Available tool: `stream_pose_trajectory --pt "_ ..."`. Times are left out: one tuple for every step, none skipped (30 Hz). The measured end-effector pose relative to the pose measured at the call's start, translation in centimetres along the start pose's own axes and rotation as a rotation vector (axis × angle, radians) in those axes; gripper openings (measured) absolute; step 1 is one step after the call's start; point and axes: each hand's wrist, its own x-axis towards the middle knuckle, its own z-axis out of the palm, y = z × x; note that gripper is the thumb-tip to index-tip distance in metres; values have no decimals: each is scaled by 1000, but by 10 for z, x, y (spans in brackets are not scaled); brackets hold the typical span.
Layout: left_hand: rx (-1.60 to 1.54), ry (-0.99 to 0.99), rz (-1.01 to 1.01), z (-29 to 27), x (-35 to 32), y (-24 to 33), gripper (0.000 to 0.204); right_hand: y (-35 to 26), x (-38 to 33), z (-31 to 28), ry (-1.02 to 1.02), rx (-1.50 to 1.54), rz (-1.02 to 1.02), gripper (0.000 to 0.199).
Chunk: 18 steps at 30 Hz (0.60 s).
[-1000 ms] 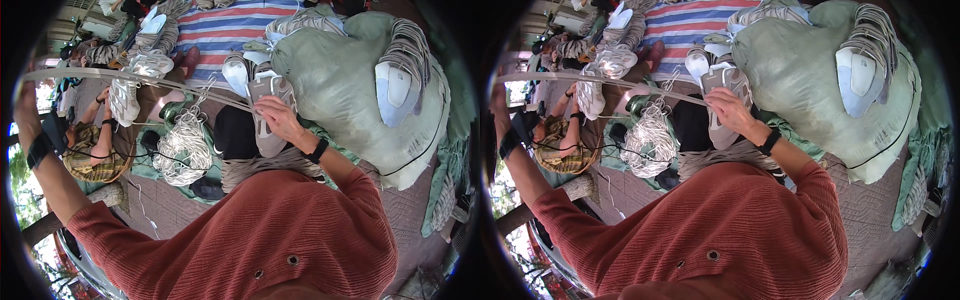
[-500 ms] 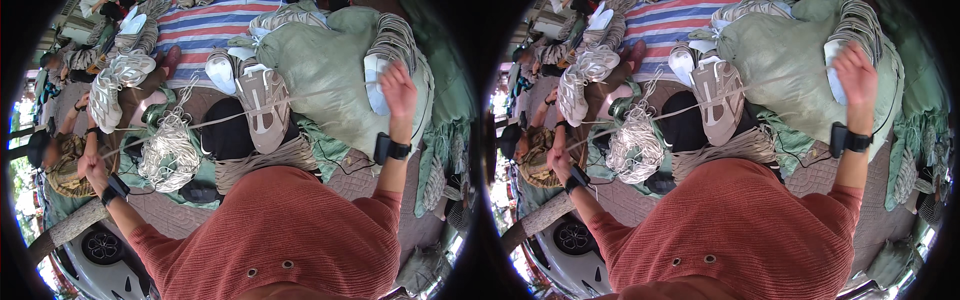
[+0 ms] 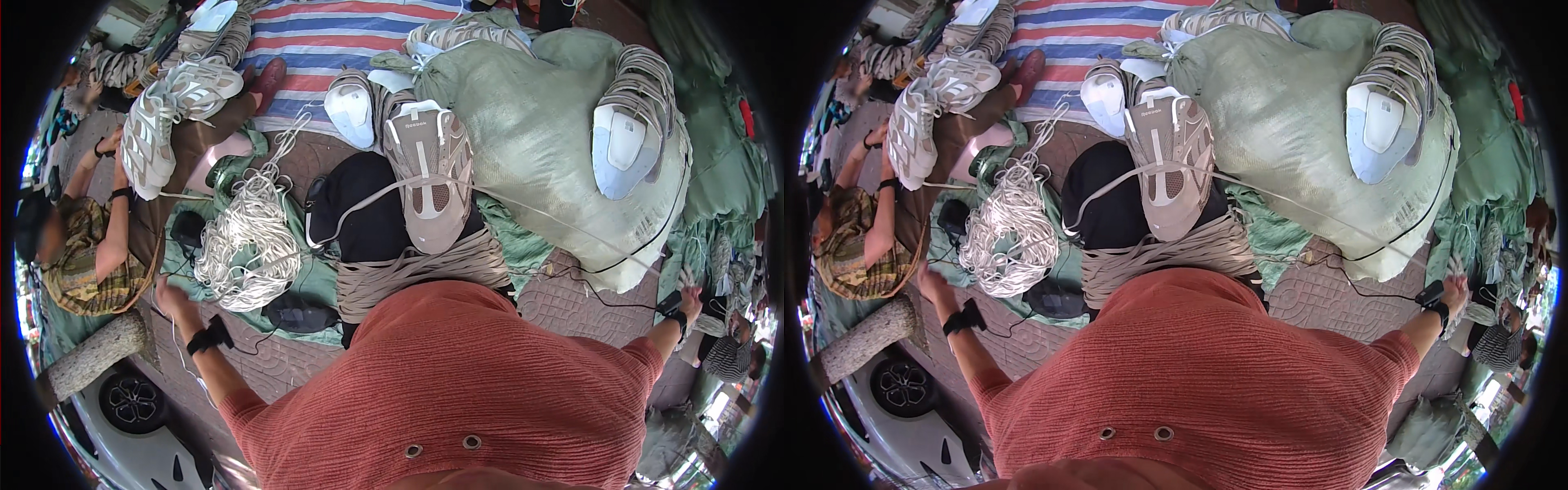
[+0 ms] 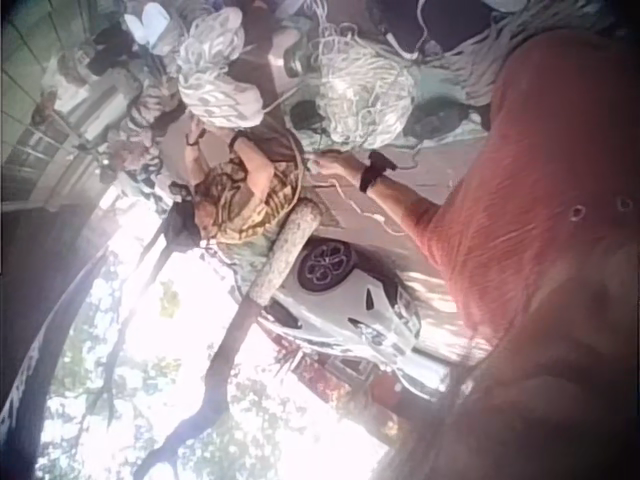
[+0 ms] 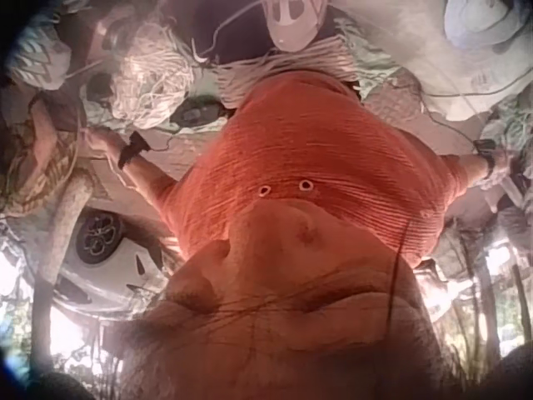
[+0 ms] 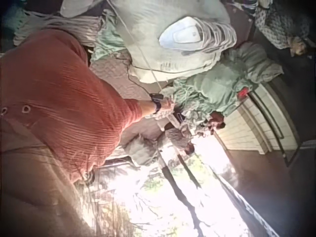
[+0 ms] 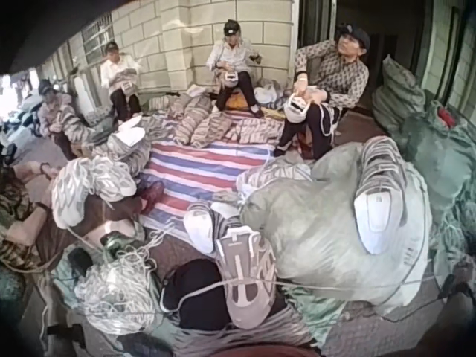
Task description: The person sits on a mat and laces a beige sneaker using white shoelaces. They repeatedly thread the laces through the eyelets, pull them tight, and adjust the fit. The person works on a single shoe throughout the clip.
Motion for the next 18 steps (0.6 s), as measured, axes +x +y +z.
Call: stream_pose_trajectory --pt "97 -149 55 45 -29 0 20 -2 -2 -14 19 -16 -52 12" --pt "85 -386 78 77 -54 7 20 4 -4 -15 5 -51 -80 15" --pt "13 -642 113 110 -87 14 20 17 -8 -12 -53 -113 -109 17" --pt "-27 -800 119 150 -128 26 19 31 -16 -9 -218 -266 -213 20" --pt "0 -988 145 181 -163 39 17 56 -26 3 -460 -498 -449 23" --pt "59 -1112 12 208 -206 58 16 83 -45 36 -660 -481 -447 26" --pt "189 -1347 65 235 -225 59 14 94 -56 76 -601 -305 7 31" --pt "209 -1361 212 252 -258 64 11 138 -105 128 -766 -242 287 30" --pt "182 -1343 456 261 -272 53 13 170 -185 183 -823 -426 212 28" --pt "258 -1363 505 278 -287 47 16 189 -222 210 -969 -508 217 25" --pt "273 -1419 486 288 -297 44 14 209 -276 238 -1087 -571 159 23" --pt "473 -1349 616 294 -305 43 10 221 -324 257 -1283 -592 102 21" --pt "549 -1276 790 296 -313 41 10 236 -358 271 -1414 -631 50 22" --pt "629 -1190 957 295 -318 38 11 243 -397 288 -1528 -709 -41 21" --pt "644 -1189 961 295 -324 40 12 260 -421 300 -1686 -658 -290 20" --pt "664 -1185 964 293 -327 44 12 276 -441 310 -1831 -589 -543 19" --pt "686 -1175 963 290 -329 46 13 285 -463 320 -1894 -638 -660 17" --pt "688 -1151 969 287 -331 46 12 291 -482 326 -1954 -683 -780 15"
